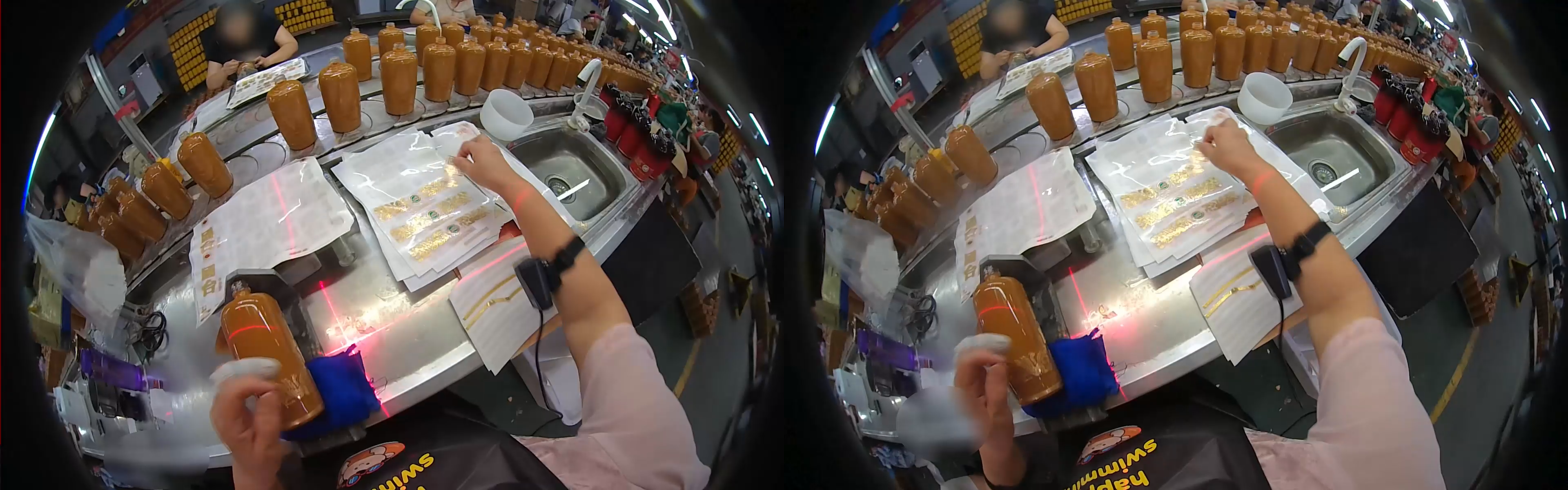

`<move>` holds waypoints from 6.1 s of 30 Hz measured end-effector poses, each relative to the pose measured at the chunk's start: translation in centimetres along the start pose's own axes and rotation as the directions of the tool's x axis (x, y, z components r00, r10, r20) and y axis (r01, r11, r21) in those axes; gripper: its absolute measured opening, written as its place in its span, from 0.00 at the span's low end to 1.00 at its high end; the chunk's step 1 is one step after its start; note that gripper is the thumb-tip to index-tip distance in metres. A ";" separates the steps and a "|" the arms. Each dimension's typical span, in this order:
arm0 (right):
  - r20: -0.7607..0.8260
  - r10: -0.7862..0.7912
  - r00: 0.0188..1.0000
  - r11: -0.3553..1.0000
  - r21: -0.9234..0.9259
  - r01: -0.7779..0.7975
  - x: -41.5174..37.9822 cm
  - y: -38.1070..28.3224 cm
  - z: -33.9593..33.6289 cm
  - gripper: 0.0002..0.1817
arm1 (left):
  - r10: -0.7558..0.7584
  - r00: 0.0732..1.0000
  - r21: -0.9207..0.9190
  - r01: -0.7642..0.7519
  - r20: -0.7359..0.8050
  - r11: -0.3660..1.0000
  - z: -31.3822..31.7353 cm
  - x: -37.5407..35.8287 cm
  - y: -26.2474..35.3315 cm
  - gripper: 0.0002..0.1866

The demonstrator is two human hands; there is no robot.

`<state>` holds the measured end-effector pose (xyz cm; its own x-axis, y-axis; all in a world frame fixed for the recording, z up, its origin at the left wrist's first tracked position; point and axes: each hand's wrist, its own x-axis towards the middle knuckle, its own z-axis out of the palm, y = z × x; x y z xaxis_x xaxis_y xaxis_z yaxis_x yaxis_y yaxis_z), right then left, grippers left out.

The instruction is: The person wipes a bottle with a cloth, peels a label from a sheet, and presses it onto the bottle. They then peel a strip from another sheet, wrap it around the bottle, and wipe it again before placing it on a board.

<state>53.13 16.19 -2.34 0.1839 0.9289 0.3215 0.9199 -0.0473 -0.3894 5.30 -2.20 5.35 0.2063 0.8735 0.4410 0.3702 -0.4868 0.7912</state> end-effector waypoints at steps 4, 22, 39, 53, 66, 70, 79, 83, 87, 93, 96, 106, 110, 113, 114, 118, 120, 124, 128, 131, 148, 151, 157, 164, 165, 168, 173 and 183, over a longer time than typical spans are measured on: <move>0.099 0.268 0.958 0.913 -0.345 -0.219 1.1 3.7 2.6 0.16 | -0.052 0.998 0.043 0.053 -0.043 0.998 -3.0 -3.1 -4.2 0.20; 0.063 -0.470 0.881 0.790 0.476 0.387 -11.6 -19.8 -4.5 0.06 | 0.072 0.982 0.524 -0.153 0.172 0.838 -1.0 -5.6 -6.9 0.56; 0.088 -0.689 0.719 0.610 0.607 0.510 -13.8 -31.5 0.1 0.08 | 0.129 0.976 -0.052 -0.122 0.178 0.991 -3.1 -3.6 -7.6 0.53; -0.165 -0.543 0.823 0.670 0.506 0.543 -16.0 -31.5 1.3 0.17 | -0.312 0.943 -0.748 0.292 0.119 0.596 -0.7 0.9 -8.5 0.41; -0.049 -0.649 0.759 0.672 0.431 0.603 -17.4 -31.1 2.1 0.31 | -0.356 0.922 -0.757 0.340 0.152 0.559 -0.6 2.3 -9.8 0.39; -0.038 -0.661 0.749 0.669 0.422 0.612 -17.6 -31.2 1.5 0.31 | -0.281 0.950 -0.685 0.295 0.136 0.666 -0.7 1.7 -9.3 0.42; -0.022 -0.652 0.758 0.687 0.405 0.603 -18.0 -31.1 1.9 0.32 | -0.288 0.951 -0.604 0.294 0.110 0.741 -0.2 1.5 -9.7 0.45; -0.024 -0.656 0.754 0.679 0.417 0.604 -18.1 -31.0 1.8 0.32 | -0.282 0.955 -0.554 0.286 0.094 0.782 -0.3 1.3 -9.6 0.45; -0.012 -0.644 0.765 0.687 0.430 0.585 -18.0 -31.5 2.0 0.32 | -0.282 0.954 -0.609 0.284 0.102 0.740 -0.6 1.4 -9.8 0.45; -0.036 -0.640 0.767 0.677 0.445 0.586 -18.1 -31.2 2.0 0.31 | -0.292 0.948 -0.661 0.298 0.123 0.689 -0.3 1.5 -9.2 0.44; -0.035 -0.640 0.767 0.678 0.443 0.586 -18.0 -31.5 2.1 0.32 | -0.290 0.949 -0.685 0.294 0.125 0.666 -0.5 1.5 -9.2 0.44; -0.097 -0.468 0.878 0.637 0.652 0.411 -18.7 -30.8 1.7 0.28 | -0.272 0.950 -0.711 0.295 0.151 0.638 -0.8 1.1 -10.0 0.46; 0.153 -0.207 0.966 0.569 0.822 -0.008 -19.5 -30.5 0.4 0.15 | -0.273 0.945 -0.701 0.319 0.181 0.637 -1.0 1.1 -9.3 0.46; 0.271 -0.216 0.938 0.542 0.832 -0.115 -20.1 -31.1 -0.1 0.11 | -0.239 0.959 -0.658 0.281 0.156 0.698 -0.8 1.1 -10.0 0.47; 0.308 -0.202 0.930 0.470 0.863 -0.184 -20.6 -31.5 0.3 0.11 | -0.242 0.957 -0.667 0.286 0.160 0.688 -0.7 1.1 -10.0 0.47; 0.389 -0.199 0.900 0.604 0.771 -0.200 -21.3 -32.7 0.4 0.11 | -0.229 0.958 -0.690 0.283 0.173 0.666 -1.0 1.1 -10.2 0.49; 0.403 -0.170 0.899 0.613 0.758 -0.224 -21.6 -32.7 0.7 0.11 | -0.233 0.956 -0.675 0.293 0.180 0.677 -1.0 1.1 -10.0 0.49; 0.377 -0.142 0.915 0.627 0.750 -0.212 -21.8 -32.8 1.0 0.11 | -0.243 0.949 -0.688 0.312 0.200 0.655 -1.3 1.2 -9.5 0.49; 0.350 -0.135 0.927 0.639 0.745 -0.189 -22.0 -32.9 1.1 0.11 | -0.238 0.955 -0.678 0.294 0.178 0.674 -1.1 1.1 -9.8 0.48; 0.330 -0.146 0.933 0.666 0.730 -0.154 -22.0 -32.9 1.2 0.11 | -0.230 0.963 -0.650 0.267 0.144 0.711 -1.0 1.1 -10.4 0.48; 0.298 -0.166 0.940 0.675 0.729 -0.111 -22.3 -32.7 1.4 0.11 | -0.240 0.960 -0.686 0.269 0.141 0.676 -0.5 1.1 -9.6 0.48; 0.298 -0.164 0.940 0.693 0.714 -0.105 -22.4 -32.7 1.3 0.12 | -0.246 0.958 -0.676 0.279 0.147 0.682 -0.5 1.1 -9.5 0.48; 0.320 -0.162 0.934 0.697 0.707 -0.121 -22.5 -32.7 1.0 0.12 | -0.238 0.960 -0.650 0.275 0.146 0.708 -0.6 1.1 -9.7 0.49; 0.326 -0.157 0.932 0.679 0.721 -0.138 -22.6 -32.7 1.2 0.12 | -0.242 0.959 -0.639 0.280 0.149 0.717 -0.5 1.0 -9.9 0.50; 0.351 -0.150 0.924 0.663 0.729 -0.169 -22.6 -32.4 1.3 0.12 | -0.235 0.961 -0.628 0.272 0.144 0.729 -0.5 1.0 -10.1 0.50; 0.387 -0.138 0.912 0.439 0.849 -0.294 -21.7 -31.9 1.2 0.11 | -0.226 0.965 -0.621 0.259 0.134 0.740 -0.5 1.0 -10.3 0.50; 0.417 -0.152 0.896 0.278 0.888 -0.366 -18.1 -30.3 0.4 0.14 | -0.243 0.955 -0.650 0.295 0.171 0.700 -0.7 1.0 -9.7 0.51; -0.046 -0.672 0.739 0.711 0.238 0.662 -17.2 -31.4 2.2 0.28 | -0.222 0.962 -0.637 0.271 0.159 0.722 -0.6 1.0 -10.1 0.51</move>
<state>20.34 2.46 2.49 -0.4665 0.7010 0.5394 0.6931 0.6685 -0.2695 1.20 3.57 -1.90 0.2599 0.9484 0.1816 -0.2537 -0.1144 0.9605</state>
